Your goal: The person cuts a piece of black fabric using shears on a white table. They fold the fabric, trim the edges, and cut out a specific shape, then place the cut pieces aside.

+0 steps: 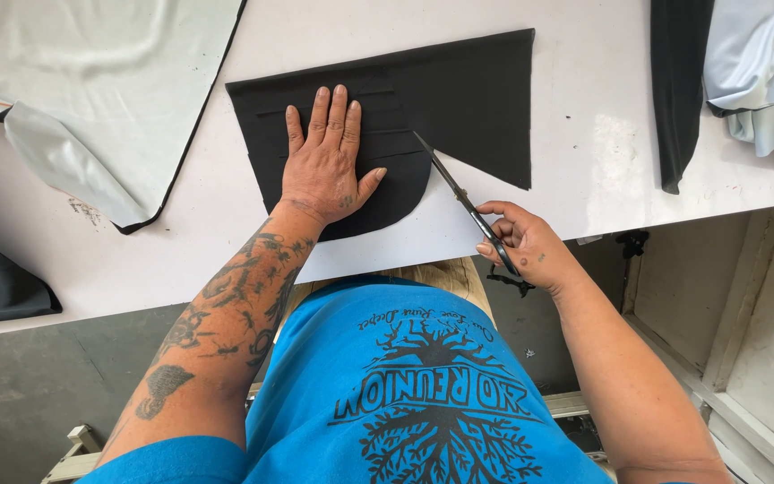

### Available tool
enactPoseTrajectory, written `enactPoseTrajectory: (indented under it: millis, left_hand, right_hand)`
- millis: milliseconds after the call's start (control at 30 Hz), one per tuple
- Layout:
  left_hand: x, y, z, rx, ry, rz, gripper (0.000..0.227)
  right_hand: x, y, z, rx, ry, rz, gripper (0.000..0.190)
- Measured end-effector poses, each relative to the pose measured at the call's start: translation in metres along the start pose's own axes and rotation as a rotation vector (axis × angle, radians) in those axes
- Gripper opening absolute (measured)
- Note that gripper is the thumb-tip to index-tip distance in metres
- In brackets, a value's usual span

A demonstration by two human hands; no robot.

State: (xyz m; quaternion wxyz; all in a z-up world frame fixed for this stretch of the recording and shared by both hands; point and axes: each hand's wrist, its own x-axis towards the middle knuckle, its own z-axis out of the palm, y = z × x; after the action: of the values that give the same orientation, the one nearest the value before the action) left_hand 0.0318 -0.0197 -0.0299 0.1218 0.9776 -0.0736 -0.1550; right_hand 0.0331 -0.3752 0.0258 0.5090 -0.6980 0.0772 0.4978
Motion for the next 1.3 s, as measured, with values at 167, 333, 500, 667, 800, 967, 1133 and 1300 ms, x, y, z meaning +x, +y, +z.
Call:
enactPoseTrajectory:
  millis: [167,333,500,667,800,967,1133,1300]
  left_hand:
    - [0.0,0.0,0.002,0.003,-0.007,0.002,0.1]
    - [0.001,-0.001,0.0,0.0,-0.013,-0.003,0.1]
    - [0.0,-0.001,0.002,-0.009,-0.002,0.001,0.1]
    - [-0.001,-0.001,0.004,-0.002,-0.002,0.002,0.099]
    - [0.0,-0.002,0.006,-0.006,0.024,0.013,0.099]
    - [-0.002,-0.002,0.008,-0.004,0.033,0.013,0.099]
    - [-0.001,-0.003,0.007,-0.008,0.047,0.023,0.098]
    - [-0.001,-0.003,0.006,0.013,0.036,0.018,0.098]
  right_hand:
    - [0.001,-0.003,0.004,-0.057,0.001,-0.017,0.062]
    - [-0.002,-0.012,0.01,-0.077,0.016,0.052,0.063]
    - [0.0,-0.01,0.013,-0.04,0.014,0.067,0.064]
    - [0.01,-0.021,0.031,-0.055,0.014,0.005,0.063]
    - [0.019,-0.02,0.042,-0.037,0.061,0.002,0.062]
    - [0.016,-0.027,0.051,-0.015,0.088,0.079,0.06]
    - [0.023,-0.024,0.055,0.025,0.057,0.009,0.059]
    - [0.032,-0.043,0.069,0.045,0.094,-0.01,0.058]
